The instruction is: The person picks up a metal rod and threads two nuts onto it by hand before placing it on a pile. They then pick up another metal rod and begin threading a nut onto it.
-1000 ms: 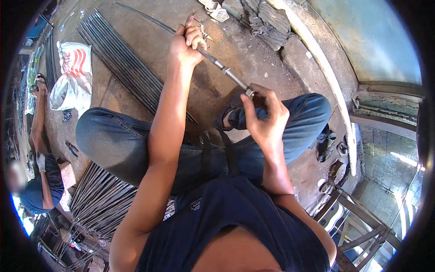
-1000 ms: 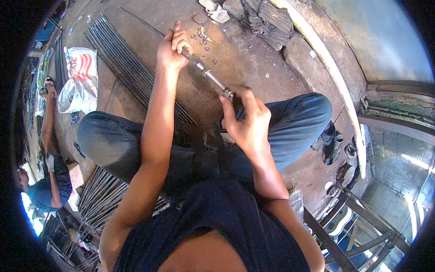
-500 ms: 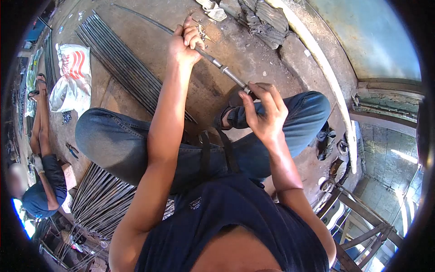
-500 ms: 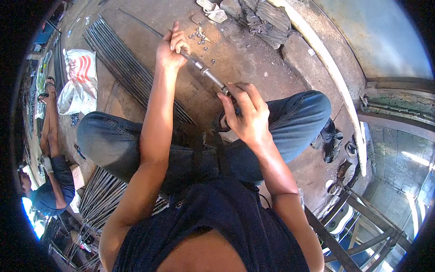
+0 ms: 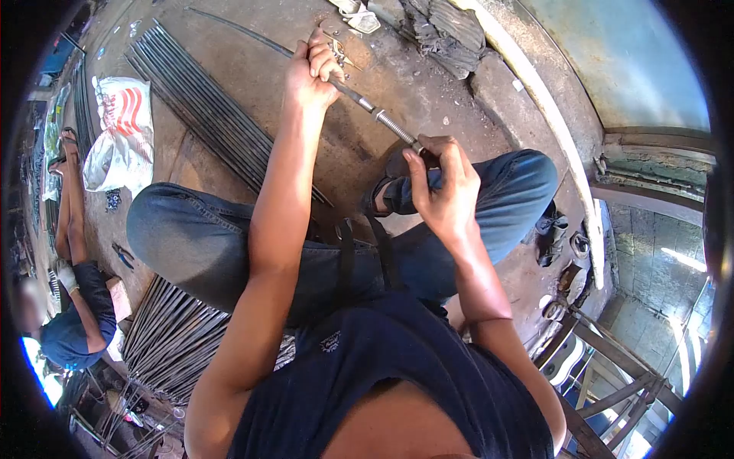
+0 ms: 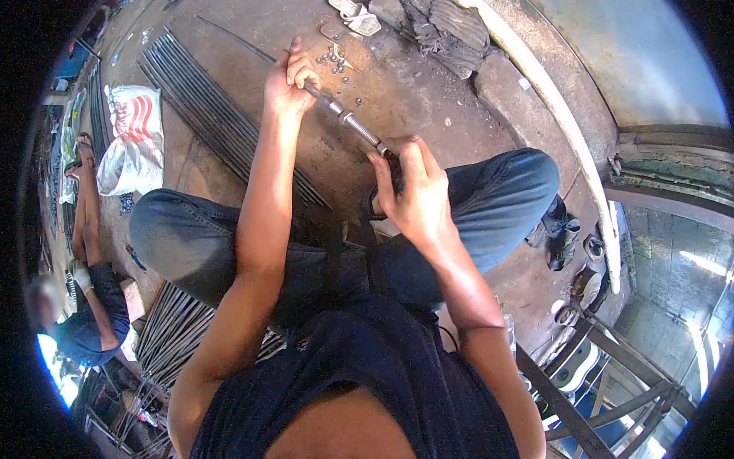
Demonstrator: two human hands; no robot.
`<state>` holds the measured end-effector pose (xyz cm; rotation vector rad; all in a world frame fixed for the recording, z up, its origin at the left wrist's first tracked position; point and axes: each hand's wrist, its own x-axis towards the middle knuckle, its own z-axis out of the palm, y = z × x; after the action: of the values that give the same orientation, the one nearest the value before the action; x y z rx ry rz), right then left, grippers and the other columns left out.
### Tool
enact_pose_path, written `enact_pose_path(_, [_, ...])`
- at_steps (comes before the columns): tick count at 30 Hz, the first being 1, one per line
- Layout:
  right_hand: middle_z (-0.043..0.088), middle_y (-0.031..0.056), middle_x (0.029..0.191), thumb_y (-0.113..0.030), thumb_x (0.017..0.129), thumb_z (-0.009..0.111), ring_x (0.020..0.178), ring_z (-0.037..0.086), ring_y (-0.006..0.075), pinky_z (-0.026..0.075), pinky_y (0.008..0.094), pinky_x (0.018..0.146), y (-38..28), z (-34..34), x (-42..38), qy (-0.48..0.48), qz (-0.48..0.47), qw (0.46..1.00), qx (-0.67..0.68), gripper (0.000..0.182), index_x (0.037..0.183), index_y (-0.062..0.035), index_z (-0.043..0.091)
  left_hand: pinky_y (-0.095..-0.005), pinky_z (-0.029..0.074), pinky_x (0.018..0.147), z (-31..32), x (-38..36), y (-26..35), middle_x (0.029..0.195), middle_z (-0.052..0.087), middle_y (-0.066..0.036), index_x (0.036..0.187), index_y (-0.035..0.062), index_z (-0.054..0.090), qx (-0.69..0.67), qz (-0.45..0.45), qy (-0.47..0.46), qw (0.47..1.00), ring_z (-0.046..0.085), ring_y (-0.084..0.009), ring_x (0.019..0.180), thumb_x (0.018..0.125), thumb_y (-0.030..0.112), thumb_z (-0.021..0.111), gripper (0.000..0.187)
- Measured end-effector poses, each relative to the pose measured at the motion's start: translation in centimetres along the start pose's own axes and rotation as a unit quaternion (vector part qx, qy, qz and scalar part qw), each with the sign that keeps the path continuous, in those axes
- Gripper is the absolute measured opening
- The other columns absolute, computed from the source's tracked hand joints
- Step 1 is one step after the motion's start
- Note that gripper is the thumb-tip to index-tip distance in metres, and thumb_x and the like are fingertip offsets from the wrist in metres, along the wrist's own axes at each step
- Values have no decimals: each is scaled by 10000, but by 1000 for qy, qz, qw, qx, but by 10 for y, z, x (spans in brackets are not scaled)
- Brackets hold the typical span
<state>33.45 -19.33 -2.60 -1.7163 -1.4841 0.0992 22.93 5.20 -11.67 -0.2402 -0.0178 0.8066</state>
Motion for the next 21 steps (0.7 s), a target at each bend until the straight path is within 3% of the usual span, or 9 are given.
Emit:
enact_pose_path(1, [618, 174, 838, -37, 798, 741, 699, 655, 305, 521, 358, 600, 1, -3, 3, 0, 0, 1000, 1, 262, 997, 26, 584, -227, 192, 361, 1, 1, 1, 573, 304, 23, 1028, -33, 575, -14, -4, 1, 1000, 254, -70, 391, 1059, 369, 287, 495])
enact_pose_path(3, [609, 163, 900, -12, 779, 742, 766, 656, 320, 536, 364, 639, 2, -9, 10, -18, -111, 994, -10, 278, 1005, 22, 584, -228, 192, 359, 3, 1, 2, 568, 302, 25, 1006, -33, 572, -28, -7, 2, 1000, 254, -69, 389, 1059, 362, 290, 488])
enact_pose_path(8, [620, 151, 892, -15, 783, 744, 750, 671, 277, 540, 333, 627, -1, -3, 5, -2, -65, 998, 17, 256, 989, 16, 595, -217, 194, 352, 8, -1, 0, 561, 297, 26, 1006, -30, 557, -13, 3, 1, 1000, 249, -71, 385, 1064, 342, 279, 468])
enact_pose_path(11, [634, 140, 752, -37, 816, 734, 631, 670, 223, 517, 308, 551, -15, 4, 3, 51, 11, 998, 40, 198, 940, 19, 590, -213, 195, 350, 6, -1, 0, 558, 302, 24, 1015, -25, 554, 8, 15, 10, 1000, 249, -67, 390, 1064, 346, 274, 468])
enact_pose_path(13, [603, 112, 580, -84, 855, 716, 504, 636, 187, 477, 302, 472, -23, 3, 3, 17, 219, 970, 104, 179, 891, 19, 573, -213, 196, 350, 6, -2, -2, 557, 305, 23, 1021, -23, 552, 11, 17, 19, 1000, 249, -67, 393, 1064, 348, 272, 466])
enact_pose_path(15, [564, 96, 492, -124, 867, 713, 442, 612, 207, 457, 321, 434, -21, 3, 4, 35, 184, 981, 54, 209, 862, 17, 559, -214, 197, 351, 4, -1, -4, 556, 307, 21, 1027, -21, 549, 12, 18, 27, 999, 249, -68, 395, 1065, 349, 270, 465])
enact_pose_path(17, [580, 129, 544, -165, 865, 724, 465, 619, 251, 465, 335, 451, -20, -5, 7, -31, 158, 987, -23, 249, 862, 22, 561, -214, 201, 350, 4, -1, -5, 557, 312, 20, 1026, -21, 547, 25, 21, 42, 999, 251, -69, 393, 1065, 346, 271, 460])
enact_pose_path(19, [588, 157, 594, -197, 863, 726, 503, 624, 304, 477, 350, 478, -20, -9, 7, -40, 144, 989, 6, 268, 862, 16, 564, -215, 203, 350, 5, 0, -3, 558, 312, 20, 1026, -22, 547, 16, 18, 35, 999, 250, -70, 392, 1065, 343, 273, 457])
enact_pose_path(21, [597, 164, 636, -200, 861, 724, 541, 630, 326, 480, 353, 496, -13, -8, 5, -1, 38, 999, -24, 253, 869, 5, 578, -215, 206, 351, 2, -1, -2, 559, 313, 20, 1025, -23, 546, 3, 16, 31, 999, 250, -70, 391, 1065, 340, 275, 455])
